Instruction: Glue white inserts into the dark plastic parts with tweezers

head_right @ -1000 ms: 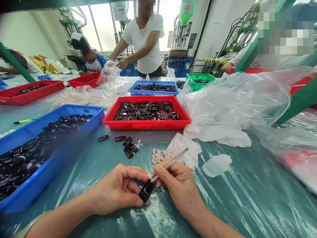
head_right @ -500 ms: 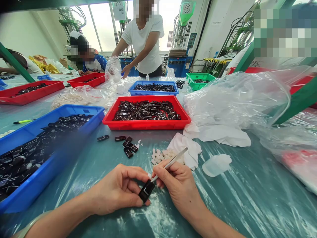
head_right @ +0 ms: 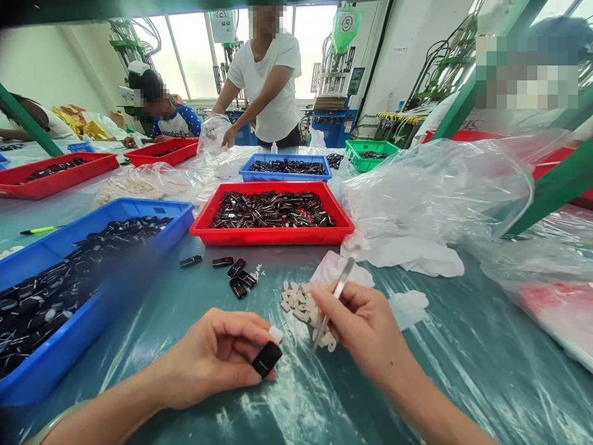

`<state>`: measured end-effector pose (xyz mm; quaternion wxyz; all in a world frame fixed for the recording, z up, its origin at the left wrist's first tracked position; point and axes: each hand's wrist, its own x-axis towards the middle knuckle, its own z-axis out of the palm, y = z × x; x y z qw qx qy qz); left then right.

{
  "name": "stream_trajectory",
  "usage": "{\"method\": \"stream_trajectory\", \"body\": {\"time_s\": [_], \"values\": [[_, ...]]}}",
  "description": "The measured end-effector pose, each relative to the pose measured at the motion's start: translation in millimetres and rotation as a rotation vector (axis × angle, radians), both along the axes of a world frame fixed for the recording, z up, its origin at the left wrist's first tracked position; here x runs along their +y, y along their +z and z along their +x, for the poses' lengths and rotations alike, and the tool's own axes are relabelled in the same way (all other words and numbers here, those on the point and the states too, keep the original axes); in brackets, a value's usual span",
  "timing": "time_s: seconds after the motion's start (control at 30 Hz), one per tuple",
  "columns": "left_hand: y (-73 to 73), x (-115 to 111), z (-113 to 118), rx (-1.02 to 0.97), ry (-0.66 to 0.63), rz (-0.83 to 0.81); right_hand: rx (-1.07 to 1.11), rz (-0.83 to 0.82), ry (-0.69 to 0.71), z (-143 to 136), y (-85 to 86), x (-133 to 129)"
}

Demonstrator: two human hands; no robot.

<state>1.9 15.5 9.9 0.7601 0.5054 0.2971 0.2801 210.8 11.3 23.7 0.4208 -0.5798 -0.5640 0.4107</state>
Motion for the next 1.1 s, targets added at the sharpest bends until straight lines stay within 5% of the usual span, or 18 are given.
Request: {"method": "stream_trajectory", "body": {"time_s": [0.1, 0.23, 0.43, 0.57, 0.8, 1.1], "values": [[0.5, -2, -3, -0.092, 0.014, 0.049, -0.339, -0.084, 0.213, -1, -0.2, -5], [1.4, -2, -5, -0.141, 0.030, 0.109, -0.763, -0.062, 0.321, -15, -13.8, -18], [2.3, 0, -5, -0.112, 0.033, 0.210, -1.001, -0.049, 0.432, -19, -29.6, -27], [2.7, -1, -5, -0.088, 0.027, 0.231, -0.918, 0.119, 0.377, -15, -25.3, -26], [-1.2, 0, -1, -0.139, 0.044, 0.184, -0.334, 0.521, 0.302, -20, 6.2, -29], [-2.1, -3, 2, -0.126, 0.031, 0.052, -0.182, 0.530, 0.391, -25, 0.4, -25]]}}
